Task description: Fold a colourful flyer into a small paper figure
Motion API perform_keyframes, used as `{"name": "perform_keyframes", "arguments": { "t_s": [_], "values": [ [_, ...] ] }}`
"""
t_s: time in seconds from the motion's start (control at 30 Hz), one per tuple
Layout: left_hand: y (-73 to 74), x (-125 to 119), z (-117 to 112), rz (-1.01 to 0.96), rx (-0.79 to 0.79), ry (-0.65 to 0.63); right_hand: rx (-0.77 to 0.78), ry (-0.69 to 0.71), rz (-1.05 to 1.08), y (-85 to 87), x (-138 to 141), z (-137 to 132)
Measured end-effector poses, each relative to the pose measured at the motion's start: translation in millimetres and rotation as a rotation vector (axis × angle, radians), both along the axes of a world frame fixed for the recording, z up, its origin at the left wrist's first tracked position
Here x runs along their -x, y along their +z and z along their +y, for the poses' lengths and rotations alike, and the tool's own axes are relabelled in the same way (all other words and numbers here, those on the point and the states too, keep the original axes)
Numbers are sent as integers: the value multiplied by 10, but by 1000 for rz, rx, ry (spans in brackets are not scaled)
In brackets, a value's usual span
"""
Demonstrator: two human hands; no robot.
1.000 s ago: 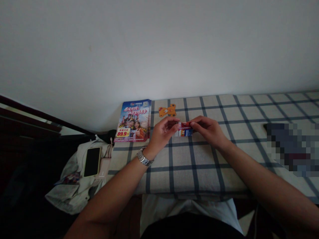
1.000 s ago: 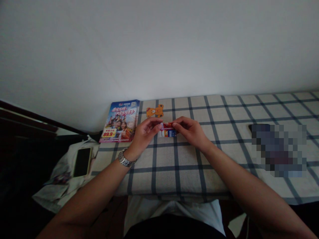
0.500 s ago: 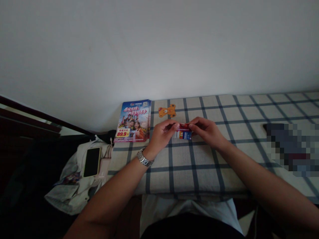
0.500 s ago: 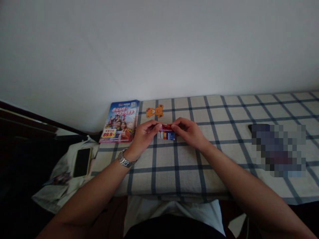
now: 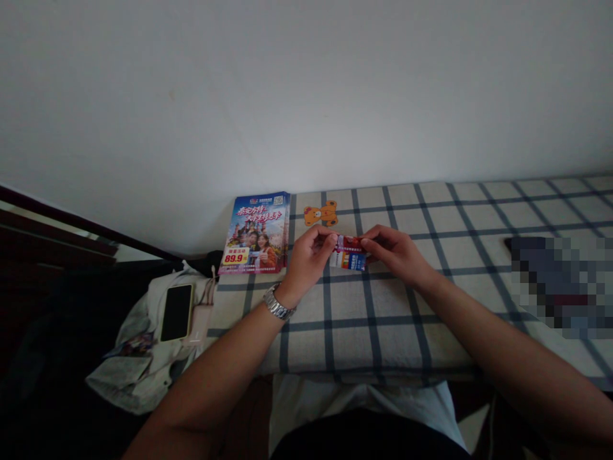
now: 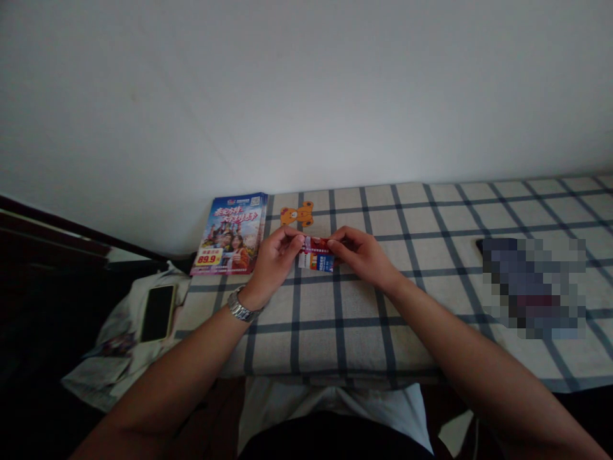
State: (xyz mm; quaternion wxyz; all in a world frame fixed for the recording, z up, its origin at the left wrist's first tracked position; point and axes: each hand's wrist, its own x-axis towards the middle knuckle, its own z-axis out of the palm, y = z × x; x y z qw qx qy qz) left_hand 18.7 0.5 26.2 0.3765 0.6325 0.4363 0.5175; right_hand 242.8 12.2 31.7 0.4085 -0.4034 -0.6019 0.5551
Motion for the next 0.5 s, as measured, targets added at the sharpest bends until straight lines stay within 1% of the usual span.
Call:
{"name": "perform_keyframes", "arguments": {
  "t_s": [0.3, 0.4, 0.5],
  "values": [
    [29, -3, -18, 160, -65, 75, 1, -9, 4, -11, 0, 3],
    [24, -1, -19, 166, -66, 73, -1, -17, 4, -18, -4, 5],
    [14, 3, -10, 135, -63, 43, -1, -38, 2, -22, -10, 6]
  ]
}}
